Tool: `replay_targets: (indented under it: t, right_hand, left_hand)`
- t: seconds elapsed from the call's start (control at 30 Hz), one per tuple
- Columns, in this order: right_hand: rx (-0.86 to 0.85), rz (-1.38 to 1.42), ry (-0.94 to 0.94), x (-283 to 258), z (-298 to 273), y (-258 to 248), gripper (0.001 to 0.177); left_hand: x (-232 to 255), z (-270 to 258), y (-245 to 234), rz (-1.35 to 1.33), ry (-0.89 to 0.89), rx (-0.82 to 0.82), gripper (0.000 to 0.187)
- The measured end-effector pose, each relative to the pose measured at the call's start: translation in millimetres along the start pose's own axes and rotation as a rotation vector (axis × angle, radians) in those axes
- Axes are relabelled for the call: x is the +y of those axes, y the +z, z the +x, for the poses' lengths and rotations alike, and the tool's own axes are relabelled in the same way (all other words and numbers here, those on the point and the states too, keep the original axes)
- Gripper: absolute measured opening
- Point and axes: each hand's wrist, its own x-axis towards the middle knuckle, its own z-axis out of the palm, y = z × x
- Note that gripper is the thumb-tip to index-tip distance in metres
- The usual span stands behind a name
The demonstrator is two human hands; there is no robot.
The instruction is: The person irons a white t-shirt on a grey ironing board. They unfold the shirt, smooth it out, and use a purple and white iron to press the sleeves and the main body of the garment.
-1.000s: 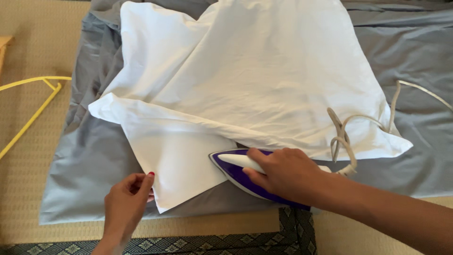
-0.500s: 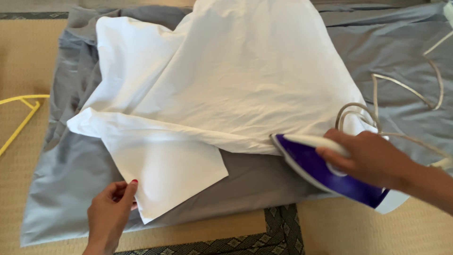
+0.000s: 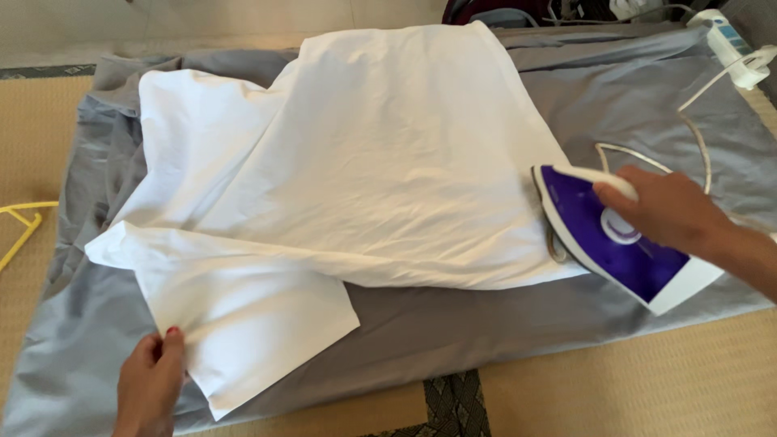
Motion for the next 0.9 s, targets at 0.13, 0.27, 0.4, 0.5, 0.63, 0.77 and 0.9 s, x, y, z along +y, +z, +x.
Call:
replay_targets:
  t: [0.13, 0.27, 0.4, 0.5, 0.63, 0.77, 0.9]
  right_hand:
    - [0.019, 0.003, 0.142, 27.9, 30.5, 3.8, 0.057]
    - [0.222, -0.095, 0.133, 68.4, 59.2, 24.8, 0.061]
    - [0.433, -0.088, 0.219, 106.0, 81.9, 43.0, 0.062]
    - [0.67, -0.03, 0.196, 128.6, 79.3, 57.7, 0.052]
    - [0.905, 0.12, 0.189, 138.8, 77.6, 74.2, 0.039]
    - [0.966, 0.263, 0.178, 124.4, 49.6, 89.7, 0.037]
    - [0.803, 0.532, 0.179, 112.2, 4.7, 79.8, 0.039]
  left_hand:
    - [-34.2, 10.3, -4.7, 0.021, -0.014, 0.047, 0.043]
    - [-62.0, 31.6, -14.3, 0.192, 0.039, 0.124, 0.045]
    - [-83.1, 46.1, -20.5, 0.335, 0.047, 0.161, 0.046]
    - [-98.1, 54.1, -21.2, 0.279, 0.044, 0.148, 0.049]
    - [-87.3, 56.3, -23.9, 0.304, 0.131, 0.174, 0.05]
    - [-45.3, 45.8, -23.0, 0.309, -0.013, 0.16, 0.052]
    - [-14.3, 40.5, -24.6, 0.308, 0.013, 0.139, 0.055]
